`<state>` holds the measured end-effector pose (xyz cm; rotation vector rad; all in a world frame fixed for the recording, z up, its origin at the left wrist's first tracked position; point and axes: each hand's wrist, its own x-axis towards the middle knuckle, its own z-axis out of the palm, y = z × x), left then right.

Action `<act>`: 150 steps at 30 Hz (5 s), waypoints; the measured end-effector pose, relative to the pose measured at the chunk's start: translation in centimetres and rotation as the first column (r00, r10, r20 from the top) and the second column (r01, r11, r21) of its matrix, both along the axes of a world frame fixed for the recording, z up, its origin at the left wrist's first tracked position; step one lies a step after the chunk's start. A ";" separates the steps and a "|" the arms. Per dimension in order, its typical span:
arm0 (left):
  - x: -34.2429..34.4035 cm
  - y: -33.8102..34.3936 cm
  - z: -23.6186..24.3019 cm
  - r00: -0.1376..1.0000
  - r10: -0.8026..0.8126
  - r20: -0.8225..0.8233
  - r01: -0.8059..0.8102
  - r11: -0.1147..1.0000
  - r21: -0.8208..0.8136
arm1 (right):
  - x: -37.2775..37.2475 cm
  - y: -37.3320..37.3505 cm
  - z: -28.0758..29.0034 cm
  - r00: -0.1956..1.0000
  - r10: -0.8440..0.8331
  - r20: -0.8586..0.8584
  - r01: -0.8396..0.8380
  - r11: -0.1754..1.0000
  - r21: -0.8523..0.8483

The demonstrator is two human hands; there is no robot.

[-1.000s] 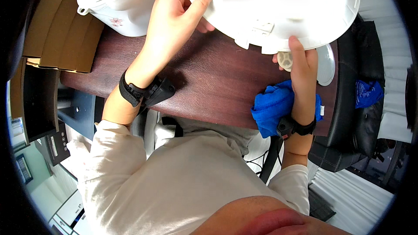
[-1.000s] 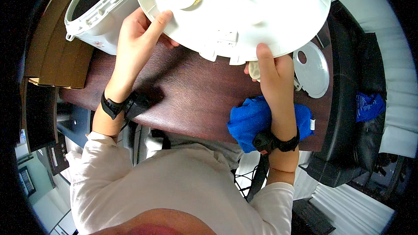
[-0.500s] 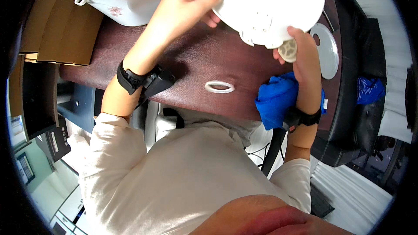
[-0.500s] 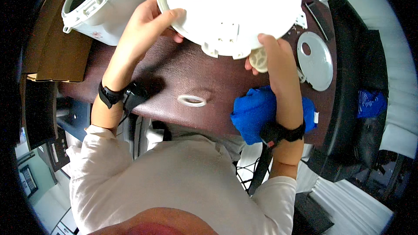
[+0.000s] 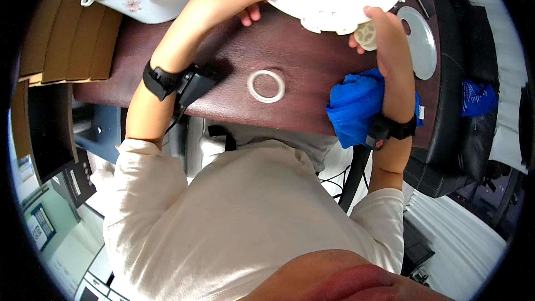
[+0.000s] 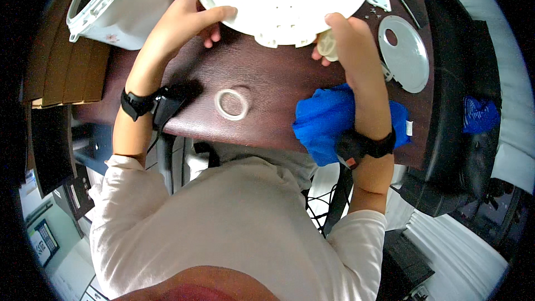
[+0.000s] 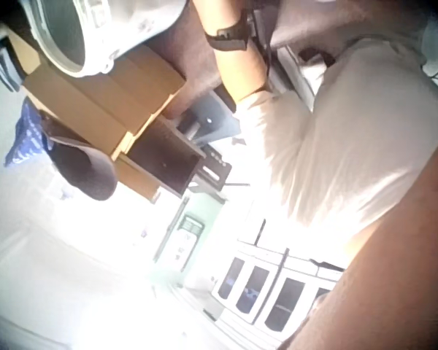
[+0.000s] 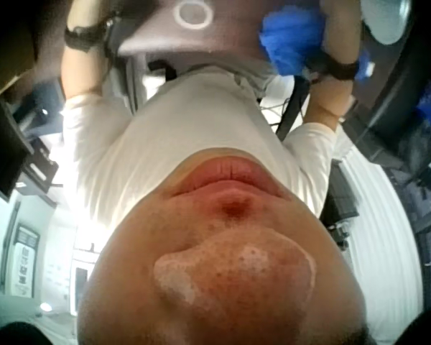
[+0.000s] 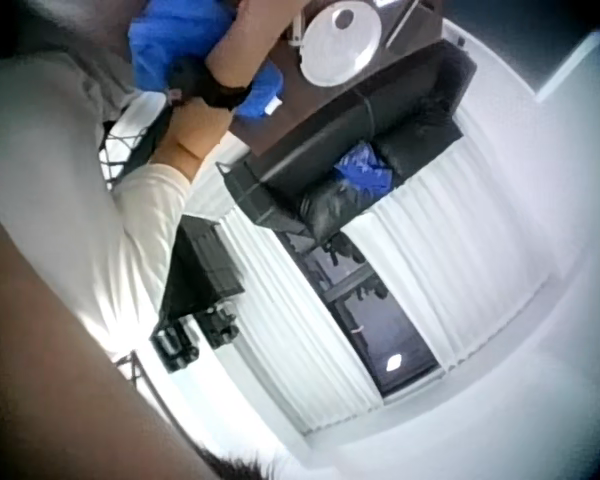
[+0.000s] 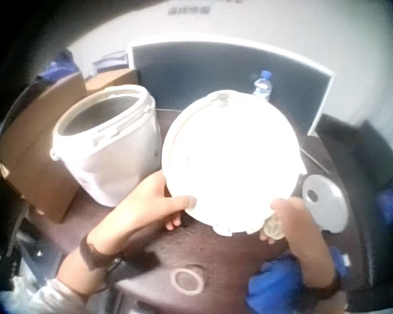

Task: The person cleans a small white plastic component using a metal tool to scrape residue and a blue cloth to wipe surfaces. The person then reassembles the component with a rubber ring and places it into a larger white plastic housing.

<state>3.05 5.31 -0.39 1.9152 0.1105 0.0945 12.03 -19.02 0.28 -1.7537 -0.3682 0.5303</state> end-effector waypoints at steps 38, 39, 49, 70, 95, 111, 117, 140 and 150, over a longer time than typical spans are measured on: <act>-2.0 -0.5 2.5 0.997 -0.015 0.074 0.024 0.993 -0.118 | 0.4 -1.7 1.9 0.945 -0.115 0.307 0.027 0.961 0.275; -1.6 -0.5 2.3 0.996 0.017 0.090 0.000 0.981 -0.193 | 1.2 -2.3 1.6 0.938 -0.123 0.323 -0.010 0.924 0.381; -1.0 -2.7 0.4 0.993 -0.069 0.096 0.105 0.889 -0.445 | -2.4 1.9 3.0 0.872 -0.360 0.331 0.242 0.905 0.349; -1.3 -2.4 -1.7 0.969 -0.180 0.169 0.243 0.584 -0.774 | -3.2 7.9 1.8 0.973 -0.179 0.149 0.055 0.798 0.599; -1.6 -2.3 -1.2 0.952 0.024 0.306 0.151 0.830 -0.536 | -3.2 7.2 -0.3 0.988 0.122 -0.093 -0.068 0.895 0.441; -1.9 -1.3 -0.4 0.912 0.033 0.408 0.173 0.872 -0.457 | -3.8 7.0 -0.7 0.958 0.191 0.213 -0.244 0.935 0.257; -2.0 -1.8 -0.1 0.926 -0.025 0.376 0.217 0.852 -0.477 | -3.8 7.0 -0.8 0.944 0.099 0.314 -0.200 0.930 0.308; -2.1 -0.1 0.4 0.918 -0.023 0.395 0.147 0.947 -0.286 | -3.9 6.7 -0.3 0.870 -0.014 0.492 -0.164 0.934 0.317; -2.0 0.0 -0.1 0.872 0.042 0.488 0.079 0.971 -0.224 | -4.2 7.1 0.2 0.698 -0.044 0.714 -0.175 0.957 0.230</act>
